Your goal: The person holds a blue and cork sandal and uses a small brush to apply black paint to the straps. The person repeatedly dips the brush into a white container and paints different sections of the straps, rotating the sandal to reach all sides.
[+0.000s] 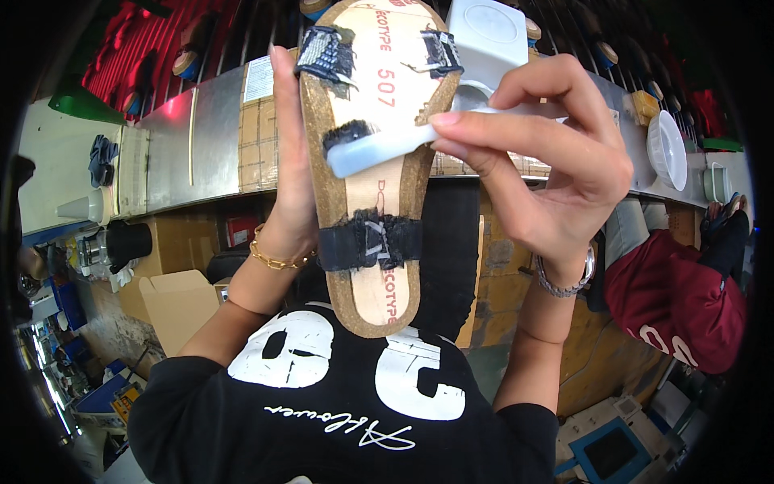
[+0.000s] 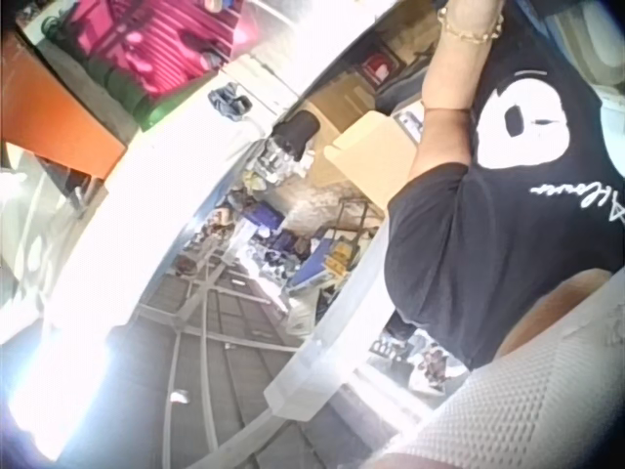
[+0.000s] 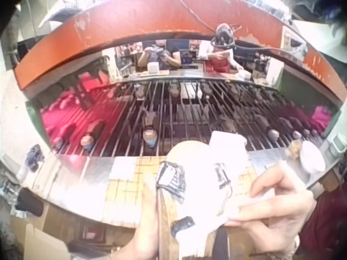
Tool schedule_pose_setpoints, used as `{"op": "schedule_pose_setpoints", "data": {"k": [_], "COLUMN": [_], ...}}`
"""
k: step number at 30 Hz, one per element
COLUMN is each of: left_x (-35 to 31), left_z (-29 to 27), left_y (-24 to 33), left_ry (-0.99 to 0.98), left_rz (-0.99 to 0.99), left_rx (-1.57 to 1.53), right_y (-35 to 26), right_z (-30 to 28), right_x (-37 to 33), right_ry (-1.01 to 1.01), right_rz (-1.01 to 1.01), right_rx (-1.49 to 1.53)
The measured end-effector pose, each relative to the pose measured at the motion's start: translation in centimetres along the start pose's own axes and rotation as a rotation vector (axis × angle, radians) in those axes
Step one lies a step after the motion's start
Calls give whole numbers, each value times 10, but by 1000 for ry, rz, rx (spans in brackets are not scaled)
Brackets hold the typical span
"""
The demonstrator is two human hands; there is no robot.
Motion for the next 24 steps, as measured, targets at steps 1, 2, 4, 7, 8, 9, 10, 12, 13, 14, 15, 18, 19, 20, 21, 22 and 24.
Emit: {"op": "schedule_pose_setpoints", "data": {"k": [1,2,4,7,8,9,10,12,13,14,15,18,19,20,21,22,24], "left_x": [0,-1,-1,-1,-1,0,1,1,0,-1,1,6,6,6,6,5,5], "left_z": [-1,-2,-1,-5,-7,-9,-11,-12,-10,-10,-11,-16,-17,-16,-14,-11,-8], "left_y": [1,2,3,1,0,-1,-2,-1,3,4,4,3,8,11,14,15,11], "left_ry": [4,8,-10,-13,-15,-17,-24,-9,13,33,0,-84,-100,-82,-62,-9,39], "left_rz": [5,10,-6,12,19,26,26,32,38,44,35,-21,-59,-72,-83,-70,6], "left_rx": [42,85,14,-55,-88,-123,-173,-115,-5,104,73,-89,-188,-211,-234,-180,-77], "right_y": [-1,-3,-7,-12,-14,-16,-16,-17,-17,-18,-19,-20,-21,-21,-22,-22,-22], "right_z": [0,0,0,1,2,2,1,0,-2,-3,-4,-3,-3,-3,-2,-1,0], "right_x": [0,-1,-1,-3,-4,-4,-4,-3,-2,-2,-1,1,1,1,1,1,2], "right_ry": [-11,-22,-40,-63,-70,-80,-93,-121,-137,-154,-174,-184,-179,-174,-171,-169,-166], "right_rz": [4,8,32,63,72,75,73,62,70,78,103,126,119,113,101,90,73], "right_rx": [-5,-10,-14,-3,3,4,2,-6,-5,-4,6,8,2,-5,-12,-15,-16]}}
Point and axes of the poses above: each hand's wrist, its own x-axis towards the middle knuckle, its own z-axis out of the palm, y = z × x, the point moved 2 cm from there along x, towards the middle knuckle, and after that the axes turned 6 degrees about x, right-handed, at the moved point
